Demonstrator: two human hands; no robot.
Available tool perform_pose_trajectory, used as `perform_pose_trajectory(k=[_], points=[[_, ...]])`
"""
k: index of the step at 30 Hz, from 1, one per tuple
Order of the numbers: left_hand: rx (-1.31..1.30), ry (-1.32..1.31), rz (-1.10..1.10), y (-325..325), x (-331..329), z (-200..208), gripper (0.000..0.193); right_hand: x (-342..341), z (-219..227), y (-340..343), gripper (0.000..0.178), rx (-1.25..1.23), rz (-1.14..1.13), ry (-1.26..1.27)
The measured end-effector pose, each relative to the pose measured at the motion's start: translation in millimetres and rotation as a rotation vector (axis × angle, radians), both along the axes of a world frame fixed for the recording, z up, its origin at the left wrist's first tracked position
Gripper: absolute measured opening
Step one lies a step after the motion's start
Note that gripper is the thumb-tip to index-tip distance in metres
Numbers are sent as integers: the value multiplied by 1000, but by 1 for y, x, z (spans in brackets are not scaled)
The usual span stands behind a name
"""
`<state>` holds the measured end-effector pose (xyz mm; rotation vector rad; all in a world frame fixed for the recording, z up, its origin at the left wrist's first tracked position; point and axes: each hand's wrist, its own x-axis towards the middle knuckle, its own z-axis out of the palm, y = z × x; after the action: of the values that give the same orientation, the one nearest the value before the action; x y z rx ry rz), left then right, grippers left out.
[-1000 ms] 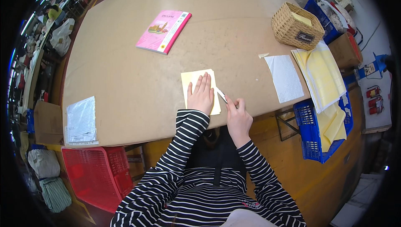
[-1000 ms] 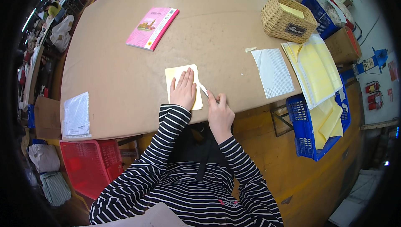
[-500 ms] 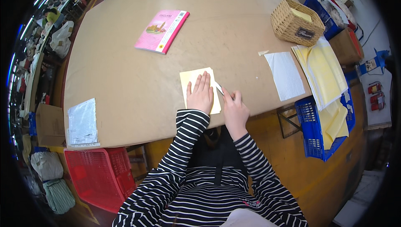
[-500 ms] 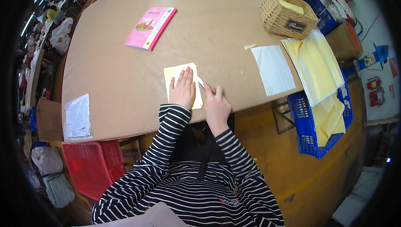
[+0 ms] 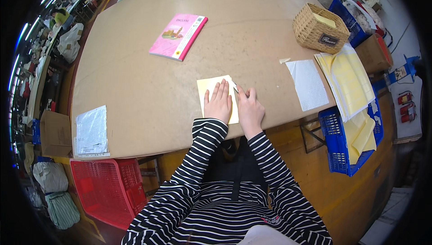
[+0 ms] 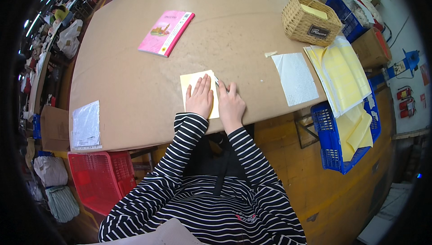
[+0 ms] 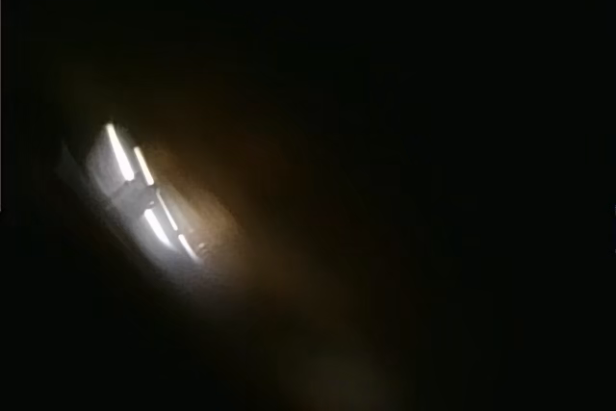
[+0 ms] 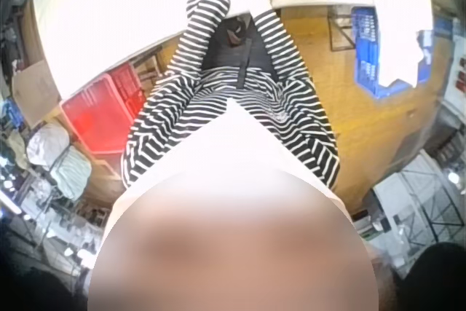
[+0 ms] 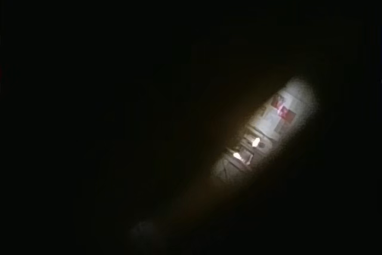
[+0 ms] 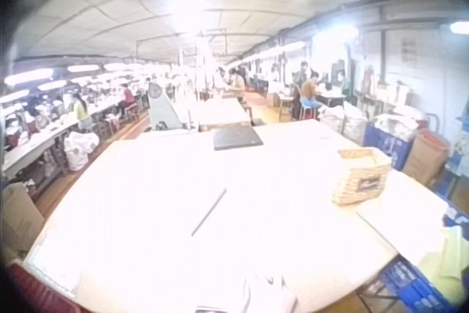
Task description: The person folds yellow paper sheets in half and uses a utility knife to cut them into smaller pieces. The cut pieces are stacked and placed into a basket on the table.
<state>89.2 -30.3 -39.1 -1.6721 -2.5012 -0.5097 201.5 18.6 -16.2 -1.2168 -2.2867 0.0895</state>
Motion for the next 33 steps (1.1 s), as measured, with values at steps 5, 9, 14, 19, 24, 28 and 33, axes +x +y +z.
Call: perform_pose_trajectory(k=[5,9,14,19,24,28,33], points=[[-15,-14,-2,2,-2,0,50,3,-1,-3,28,-95,-64,-60],[-25,-7,-2,0,0,-1,51,-4,-2,0,30,-72,-55,-58],[-48,-24,-3,1,-2,-3,51,5,0,-5,29,-184,-101,-143],[-21,-3,2,2,-2,-5,50,18,8,43,31,-75,-248,-78],[-48,-88,-2,0,1,6,58,33,6,47,24,-91,-132,-107],[-66,-204,1,-1,3,16,88,42,0,34,23,-79,-85,129],[174,-193,48,0,3,17,66,51,-10,26,26,-163,-13,380]])
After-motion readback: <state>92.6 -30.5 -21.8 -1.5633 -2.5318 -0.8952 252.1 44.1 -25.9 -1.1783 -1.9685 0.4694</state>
